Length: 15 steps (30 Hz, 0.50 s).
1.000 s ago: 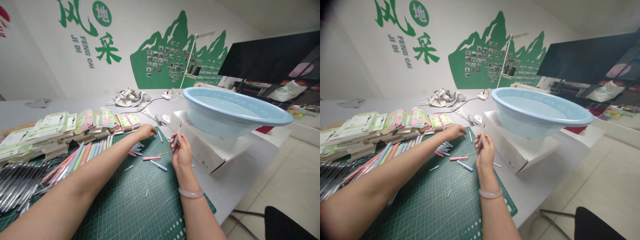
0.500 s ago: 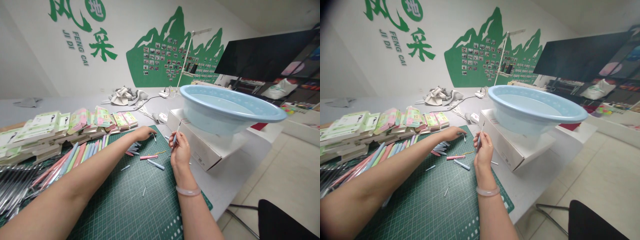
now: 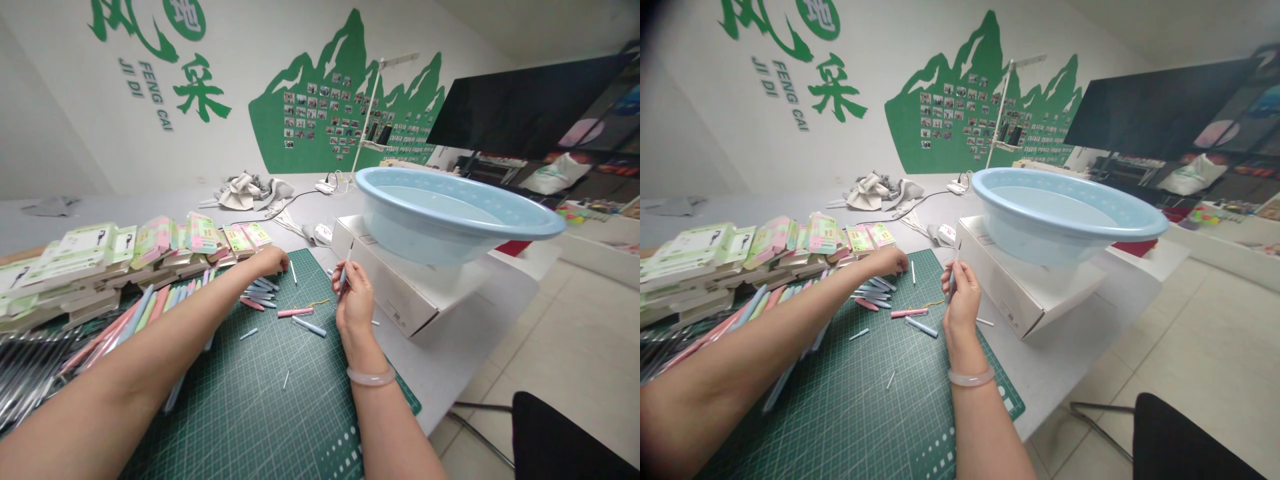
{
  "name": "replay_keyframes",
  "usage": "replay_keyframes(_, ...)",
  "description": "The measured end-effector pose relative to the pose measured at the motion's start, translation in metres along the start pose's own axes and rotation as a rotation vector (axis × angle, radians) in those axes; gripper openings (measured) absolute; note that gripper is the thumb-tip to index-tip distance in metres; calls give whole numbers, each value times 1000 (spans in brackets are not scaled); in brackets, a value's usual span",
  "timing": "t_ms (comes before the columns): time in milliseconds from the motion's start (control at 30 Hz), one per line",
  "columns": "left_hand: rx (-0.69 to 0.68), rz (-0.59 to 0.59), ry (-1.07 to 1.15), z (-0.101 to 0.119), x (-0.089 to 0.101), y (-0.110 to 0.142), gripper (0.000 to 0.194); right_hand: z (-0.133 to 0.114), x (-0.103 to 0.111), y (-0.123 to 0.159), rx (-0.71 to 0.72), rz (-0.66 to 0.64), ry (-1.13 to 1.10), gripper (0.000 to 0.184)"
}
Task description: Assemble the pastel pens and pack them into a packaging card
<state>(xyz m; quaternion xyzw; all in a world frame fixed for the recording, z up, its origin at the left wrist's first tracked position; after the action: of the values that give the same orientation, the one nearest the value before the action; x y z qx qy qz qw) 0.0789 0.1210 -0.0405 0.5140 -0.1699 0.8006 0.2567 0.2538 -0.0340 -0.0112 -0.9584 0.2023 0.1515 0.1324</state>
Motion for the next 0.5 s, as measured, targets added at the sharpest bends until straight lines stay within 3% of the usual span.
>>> replay_keyframes(133, -60, -43, 22, -3, 4, 10, 21, 0, 0, -1, 1, 11, -1, 23)
replay_keyframes(233, -94, -37, 40, 1, 2, 19, 14, 3, 0, -1, 9, 13, 2, 22)
replay_keyframes(367, -118, 3, 102, 9, 4, 31, 5, 8, -5, 0, -5, -33, 12, 21)
replay_keyframes(500, -107, 89, 200, 19, 23, 45, 8, 15, -19, 8, -21, -126, 53, 21)
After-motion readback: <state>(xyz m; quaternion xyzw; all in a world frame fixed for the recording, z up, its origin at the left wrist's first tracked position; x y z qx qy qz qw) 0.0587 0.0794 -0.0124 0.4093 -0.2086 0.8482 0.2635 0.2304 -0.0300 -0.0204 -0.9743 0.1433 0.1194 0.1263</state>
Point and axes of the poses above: each hand's wrist, its own y-axis away from the middle knuckle, its own x-axis out of the back of the hand, z = x × y, the point moved 6 cm from there along -y, towards the middle knuckle, and after that the axes turned 12 degrees about y, right-handed, at the moved point
